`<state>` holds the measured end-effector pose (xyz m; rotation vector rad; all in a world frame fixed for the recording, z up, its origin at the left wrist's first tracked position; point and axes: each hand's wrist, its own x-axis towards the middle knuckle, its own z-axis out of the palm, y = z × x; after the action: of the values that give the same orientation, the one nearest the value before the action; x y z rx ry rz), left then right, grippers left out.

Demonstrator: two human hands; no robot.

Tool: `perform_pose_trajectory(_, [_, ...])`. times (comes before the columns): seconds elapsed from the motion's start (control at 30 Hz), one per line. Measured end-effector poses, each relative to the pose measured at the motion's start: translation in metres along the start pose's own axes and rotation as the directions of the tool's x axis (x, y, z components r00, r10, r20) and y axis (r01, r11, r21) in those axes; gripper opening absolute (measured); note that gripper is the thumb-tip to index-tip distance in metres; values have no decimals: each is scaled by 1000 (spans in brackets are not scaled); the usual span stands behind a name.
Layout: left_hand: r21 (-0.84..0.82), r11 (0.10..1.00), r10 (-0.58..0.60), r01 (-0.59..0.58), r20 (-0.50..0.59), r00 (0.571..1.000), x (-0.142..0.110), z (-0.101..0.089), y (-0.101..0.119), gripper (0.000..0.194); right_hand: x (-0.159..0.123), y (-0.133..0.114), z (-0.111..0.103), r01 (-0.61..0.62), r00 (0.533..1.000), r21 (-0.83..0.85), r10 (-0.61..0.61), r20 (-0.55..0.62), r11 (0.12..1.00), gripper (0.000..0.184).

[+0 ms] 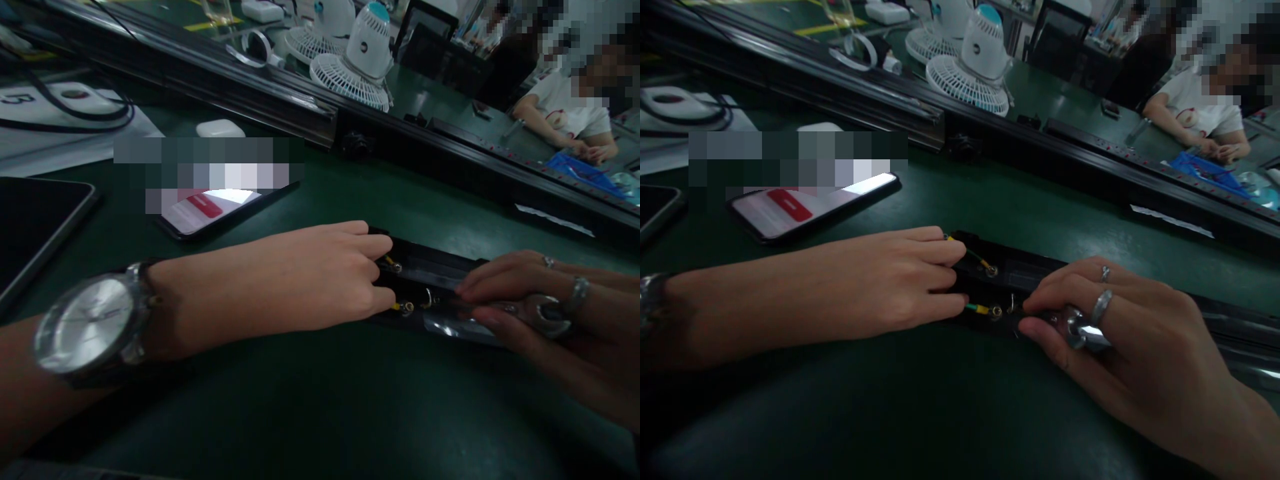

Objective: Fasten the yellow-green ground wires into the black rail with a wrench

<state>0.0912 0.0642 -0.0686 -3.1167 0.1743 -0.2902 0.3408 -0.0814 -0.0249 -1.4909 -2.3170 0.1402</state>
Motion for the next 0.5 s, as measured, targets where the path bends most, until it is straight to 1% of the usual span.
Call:
perform_pose_trajectory(0.13, [0,1000,-3,3,-7,1000,0,1,0,6,1,1,-1,-14,1000,53,13,19,999,10])
perform_pose_trajectory(0.3, [7,1000,3,-2,-10,1000,0,2,0,5,0,1,2,-38,999,74,35,38,997,11])
perform_pose_trajectory(0.5, [16,1000,0,1,-36,999,0,2,0,10,1,-1,6,-35,998,92,30,47,995,11])
